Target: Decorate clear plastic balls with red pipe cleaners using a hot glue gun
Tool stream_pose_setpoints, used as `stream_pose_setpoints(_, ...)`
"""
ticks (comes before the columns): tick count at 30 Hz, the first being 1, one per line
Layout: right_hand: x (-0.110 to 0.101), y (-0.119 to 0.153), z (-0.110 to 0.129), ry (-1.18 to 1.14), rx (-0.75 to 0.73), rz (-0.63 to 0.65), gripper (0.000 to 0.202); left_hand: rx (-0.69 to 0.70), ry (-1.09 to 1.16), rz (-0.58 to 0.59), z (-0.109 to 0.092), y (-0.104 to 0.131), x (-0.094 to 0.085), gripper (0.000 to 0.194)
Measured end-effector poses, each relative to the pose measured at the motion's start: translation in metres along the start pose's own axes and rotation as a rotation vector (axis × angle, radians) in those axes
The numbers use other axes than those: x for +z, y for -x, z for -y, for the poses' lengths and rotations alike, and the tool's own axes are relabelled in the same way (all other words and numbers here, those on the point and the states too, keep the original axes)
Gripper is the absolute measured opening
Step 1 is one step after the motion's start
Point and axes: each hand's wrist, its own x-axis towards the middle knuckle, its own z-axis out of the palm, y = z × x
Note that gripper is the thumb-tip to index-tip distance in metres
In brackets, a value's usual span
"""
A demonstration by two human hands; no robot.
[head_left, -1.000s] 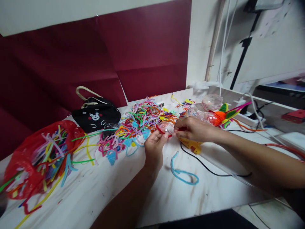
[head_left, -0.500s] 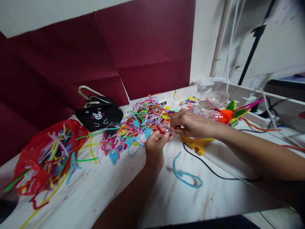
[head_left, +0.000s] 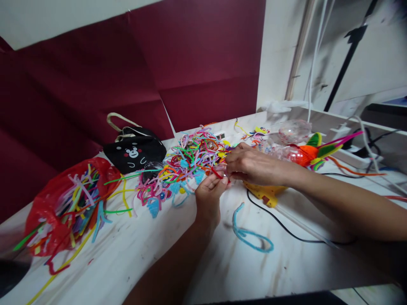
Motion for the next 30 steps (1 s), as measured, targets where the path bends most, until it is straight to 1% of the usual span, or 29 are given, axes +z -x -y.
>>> stream_pose_setpoints(5,-0.001,-0.002,0.000,0.048,0.008,0.004,0.019,-0.008,-0.011,-0.006,0.000,0.000,0.000,0.038)
stream_pose_setpoints(8,-0.003,-0.003,0.000,0.080,-0.009,0.031,0.018,-0.012,-0.020,0.003,0.001,0.000,0.000,0.039)
stream_pose_setpoints(16,-0.011,-0.009,0.008,0.171,-0.024,0.087,0.024,-0.013,-0.043,0.000,0.002,0.001,0.000,0.035)
stream_pose_setpoints(21,-0.012,-0.012,0.009,0.226,-0.022,0.084,0.026,-0.038,-0.041,0.008,0.004,-0.001,-0.001,0.036)
stream_pose_setpoints(23,-0.011,-0.012,0.005,0.201,-0.018,0.071,0.022,-0.040,-0.040,0.017,0.003,-0.001,-0.003,0.036)
stream_pose_setpoints(26,-0.007,-0.009,-0.006,0.080,-0.055,0.025,0.017,-0.042,-0.046,0.029,0.002,-0.002,-0.003,0.035)
stream_pose_setpoints(28,-0.005,-0.007,-0.013,-0.009,-0.086,-0.003,0.017,-0.048,-0.047,0.029,0.002,-0.001,-0.003,0.035)
stream_pose_setpoints(30,-0.003,-0.006,-0.016,-0.051,-0.089,-0.014,0.018,-0.055,-0.042,0.029,0.001,-0.001,-0.003,0.036)
